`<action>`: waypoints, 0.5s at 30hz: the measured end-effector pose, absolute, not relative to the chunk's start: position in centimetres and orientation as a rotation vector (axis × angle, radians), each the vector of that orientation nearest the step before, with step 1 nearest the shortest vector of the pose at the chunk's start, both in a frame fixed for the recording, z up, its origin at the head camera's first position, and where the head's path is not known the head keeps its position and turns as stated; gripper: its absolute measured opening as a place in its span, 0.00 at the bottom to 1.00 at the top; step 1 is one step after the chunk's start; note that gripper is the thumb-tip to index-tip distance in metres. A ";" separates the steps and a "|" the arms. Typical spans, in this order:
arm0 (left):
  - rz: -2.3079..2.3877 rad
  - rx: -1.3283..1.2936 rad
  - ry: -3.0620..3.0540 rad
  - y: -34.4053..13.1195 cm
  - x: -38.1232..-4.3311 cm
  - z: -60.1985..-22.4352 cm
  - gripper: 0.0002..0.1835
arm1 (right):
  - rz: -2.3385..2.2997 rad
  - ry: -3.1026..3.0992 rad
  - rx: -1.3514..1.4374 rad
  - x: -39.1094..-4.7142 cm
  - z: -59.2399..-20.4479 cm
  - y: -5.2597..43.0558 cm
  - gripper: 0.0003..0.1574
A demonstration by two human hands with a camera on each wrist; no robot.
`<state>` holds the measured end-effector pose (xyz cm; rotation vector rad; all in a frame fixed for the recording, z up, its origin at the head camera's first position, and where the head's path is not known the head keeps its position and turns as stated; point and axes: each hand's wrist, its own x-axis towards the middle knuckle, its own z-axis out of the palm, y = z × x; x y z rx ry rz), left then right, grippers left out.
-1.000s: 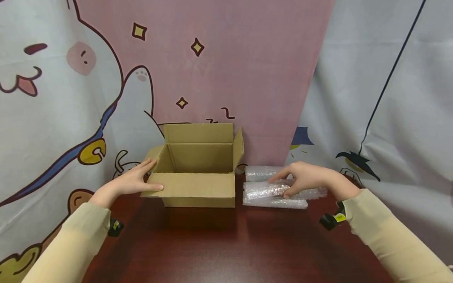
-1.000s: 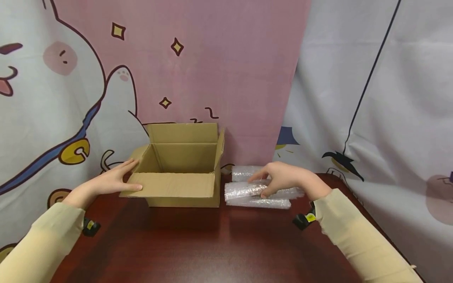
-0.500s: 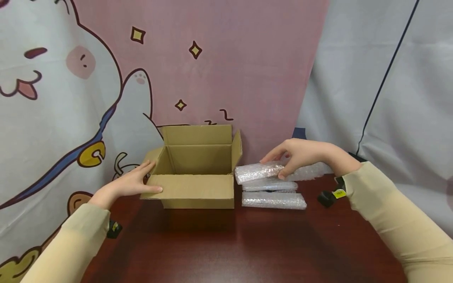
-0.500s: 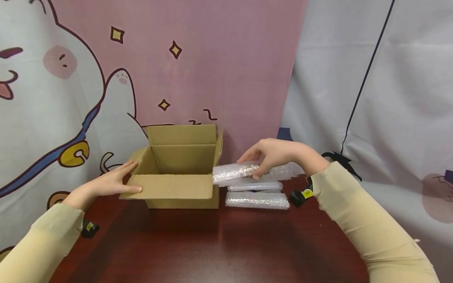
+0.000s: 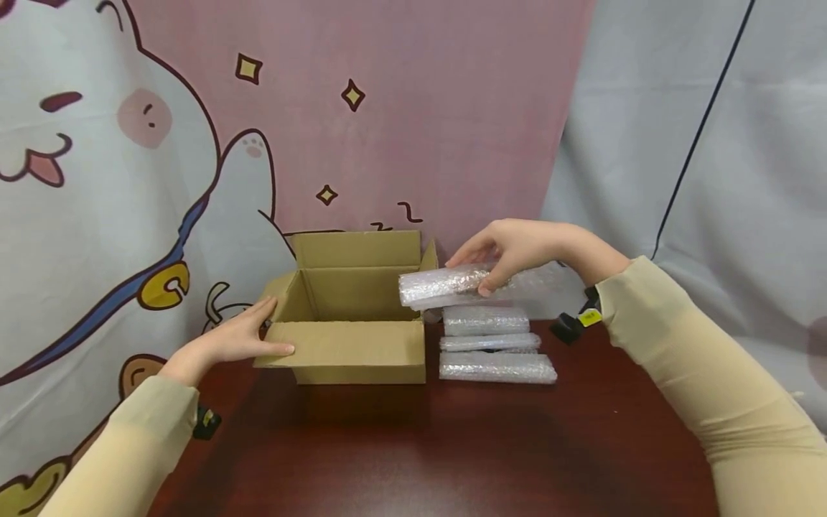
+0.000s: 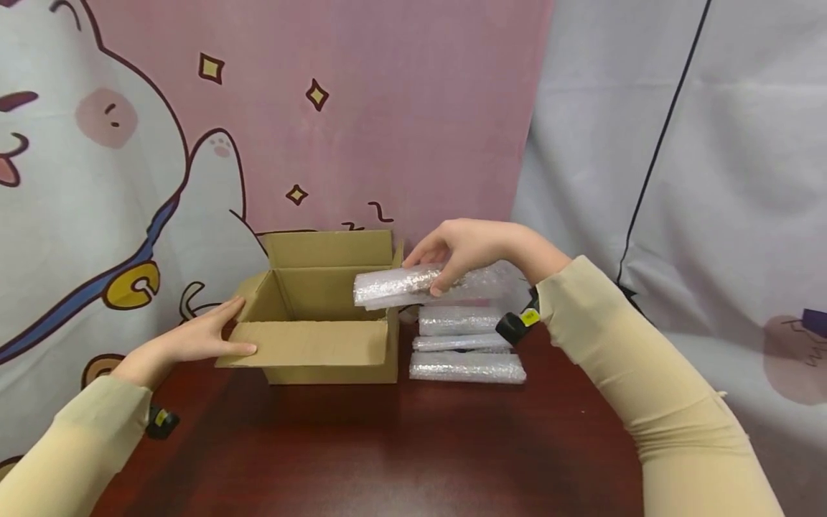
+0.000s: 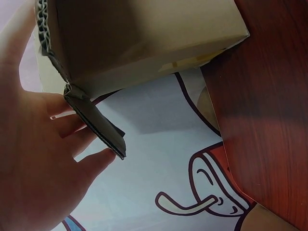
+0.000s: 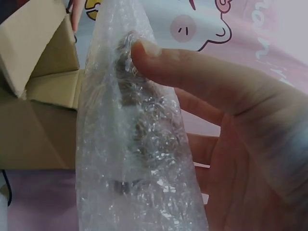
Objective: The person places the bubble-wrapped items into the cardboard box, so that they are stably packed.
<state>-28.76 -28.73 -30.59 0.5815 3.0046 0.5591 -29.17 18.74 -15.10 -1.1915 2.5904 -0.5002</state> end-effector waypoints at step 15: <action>0.552 0.595 3.017 -28.7 -28.7 -30.5 0.61 | -0.564 2.595 -1.286 -30.6 -14.0 14.0 0.33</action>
